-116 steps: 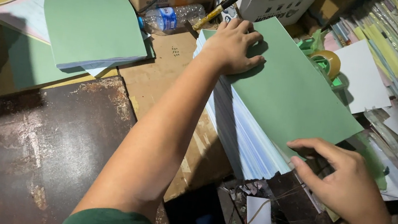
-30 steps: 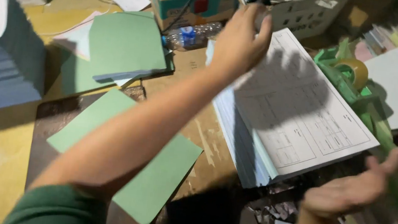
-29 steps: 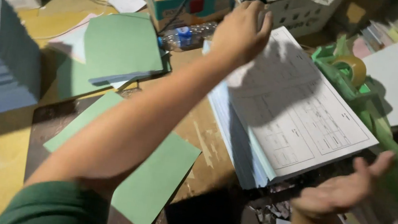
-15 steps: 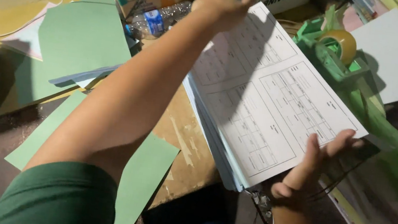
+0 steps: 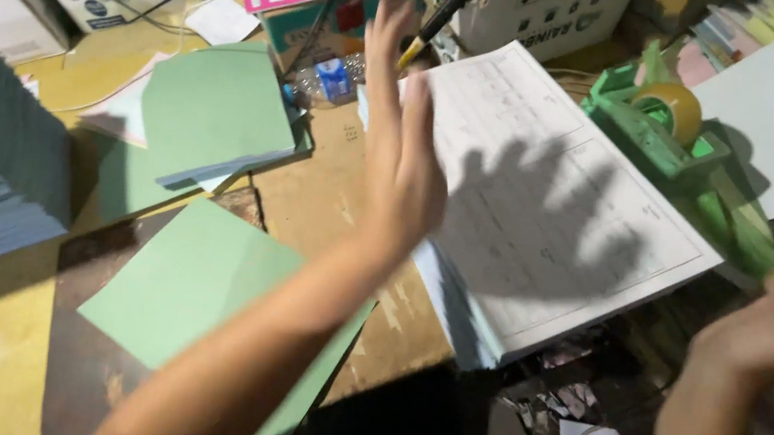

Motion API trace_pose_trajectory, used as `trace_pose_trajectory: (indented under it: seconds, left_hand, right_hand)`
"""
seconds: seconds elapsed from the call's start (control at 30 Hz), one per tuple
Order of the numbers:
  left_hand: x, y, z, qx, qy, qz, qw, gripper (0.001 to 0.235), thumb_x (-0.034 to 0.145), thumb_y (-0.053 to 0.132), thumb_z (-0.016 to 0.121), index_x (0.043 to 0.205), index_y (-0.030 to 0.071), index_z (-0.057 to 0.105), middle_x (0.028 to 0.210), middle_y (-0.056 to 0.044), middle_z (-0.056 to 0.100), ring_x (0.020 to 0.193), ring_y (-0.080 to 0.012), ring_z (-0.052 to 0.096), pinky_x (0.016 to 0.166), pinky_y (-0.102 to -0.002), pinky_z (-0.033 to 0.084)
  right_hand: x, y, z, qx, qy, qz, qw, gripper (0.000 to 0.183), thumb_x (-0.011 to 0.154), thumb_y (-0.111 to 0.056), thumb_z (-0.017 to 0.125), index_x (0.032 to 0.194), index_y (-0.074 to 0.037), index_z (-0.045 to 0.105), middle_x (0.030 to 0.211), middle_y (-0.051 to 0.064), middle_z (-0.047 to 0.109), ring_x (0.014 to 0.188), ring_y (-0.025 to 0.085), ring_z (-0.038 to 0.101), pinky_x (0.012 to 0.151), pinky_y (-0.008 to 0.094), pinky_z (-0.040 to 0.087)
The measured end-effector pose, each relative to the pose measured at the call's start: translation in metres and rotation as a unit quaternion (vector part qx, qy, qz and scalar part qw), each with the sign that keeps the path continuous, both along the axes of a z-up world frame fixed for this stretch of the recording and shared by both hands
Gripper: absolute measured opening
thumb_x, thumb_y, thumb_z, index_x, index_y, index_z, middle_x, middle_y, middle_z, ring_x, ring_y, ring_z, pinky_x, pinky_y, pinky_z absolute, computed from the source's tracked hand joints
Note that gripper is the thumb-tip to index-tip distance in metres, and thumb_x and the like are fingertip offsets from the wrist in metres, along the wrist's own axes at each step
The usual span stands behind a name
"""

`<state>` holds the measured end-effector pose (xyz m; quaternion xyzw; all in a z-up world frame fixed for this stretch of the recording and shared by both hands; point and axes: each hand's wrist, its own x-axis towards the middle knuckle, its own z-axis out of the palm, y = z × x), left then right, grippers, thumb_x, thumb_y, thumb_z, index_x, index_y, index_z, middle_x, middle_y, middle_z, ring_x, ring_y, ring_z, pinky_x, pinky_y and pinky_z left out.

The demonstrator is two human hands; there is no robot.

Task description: Interleaving green cover sheets with stacks of white printed documents to organize them into finished sets.

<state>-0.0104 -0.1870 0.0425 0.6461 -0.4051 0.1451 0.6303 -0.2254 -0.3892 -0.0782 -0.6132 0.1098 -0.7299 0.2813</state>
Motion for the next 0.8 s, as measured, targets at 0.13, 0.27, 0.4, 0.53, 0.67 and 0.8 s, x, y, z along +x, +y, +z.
trace_pose_trajectory:
  seconds: [0.13,0.27,0.4,0.53,0.67,0.8]
  left_hand:
    - [-0.06,0.015,-0.029,-0.243,0.245,-0.089,0.934,0.073,0.098,0.059,0.035,0.157,0.018,0.023,0.169,-0.007,0.024,0.15,-0.029,0.03,0.114,-0.051,0.033]
    - [-0.075,0.01,-0.043,-0.324,0.21,-0.064,0.92,0.069,0.108,0.051,0.028,0.157,0.003,0.025,0.171,-0.017,0.016,0.162,-0.0252,0.011,0.134,-0.041,0.011]
    - [-0.083,0.009,-0.044,-0.322,0.136,-0.038,0.936,0.065,0.111,0.049,0.025,0.156,0.003,0.03,0.17,-0.018,0.023,0.163,-0.0284,0.017,0.137,-0.045,0.015]
    - [-0.078,0.006,-0.052,-0.355,0.132,-0.046,0.924,0.062,0.111,0.051,0.028,0.151,0.005,0.039,0.17,-0.017,0.026,0.164,-0.0294,0.018,0.137,-0.047,0.015]
    - [-0.074,0.008,-0.071,-0.318,0.178,-0.089,0.927,0.05,0.111,0.049,0.03,0.147,0.016,0.043,0.175,-0.016,0.01,0.163,-0.0374,0.008,0.128,-0.062,0.025]
    - [-0.079,0.031,-0.057,-0.224,0.1,-0.002,0.969,0.058,0.113,0.051,0.024,0.145,0.006,0.04,0.172,-0.021,0.018,0.164,-0.036,0.011,0.135,-0.055,0.009]
  right_hand:
    - [0.004,-0.012,-0.002,0.181,0.201,0.181,0.946,0.106,0.091,-0.085,0.009,0.139,-0.004,0.059,0.147,0.014,0.062,0.138,0.025,0.059,0.11,0.032,0.043]
    - [-0.011,-0.149,-0.197,0.26,0.077,0.12,0.955,0.081,0.116,-0.056,0.028,0.161,0.006,0.004,0.168,0.018,-0.007,0.16,0.024,-0.003,0.136,0.039,0.002]
    - [0.001,-0.048,-0.095,0.087,0.104,0.05,0.989,0.07,0.119,-0.045,0.029,0.148,0.019,0.039,0.154,0.033,0.042,0.149,0.037,0.036,0.127,0.044,0.026]
    - [-0.001,-0.073,-0.125,0.135,0.123,0.113,0.977,0.07,0.117,-0.044,0.028,0.154,0.016,0.029,0.163,0.029,0.027,0.155,0.031,0.022,0.13,0.042,0.019]
    - [0.003,-0.089,-0.142,0.257,0.045,0.083,0.962,0.051,0.11,-0.04,0.054,0.139,0.002,0.059,0.143,0.012,0.059,0.136,0.019,0.054,0.12,0.033,0.045]
    - [0.014,-0.073,-0.11,0.366,-0.022,0.171,0.914,0.053,0.094,-0.053,0.064,0.13,-0.014,0.069,0.134,-0.001,0.069,0.131,0.01,0.064,0.118,0.026,0.054]
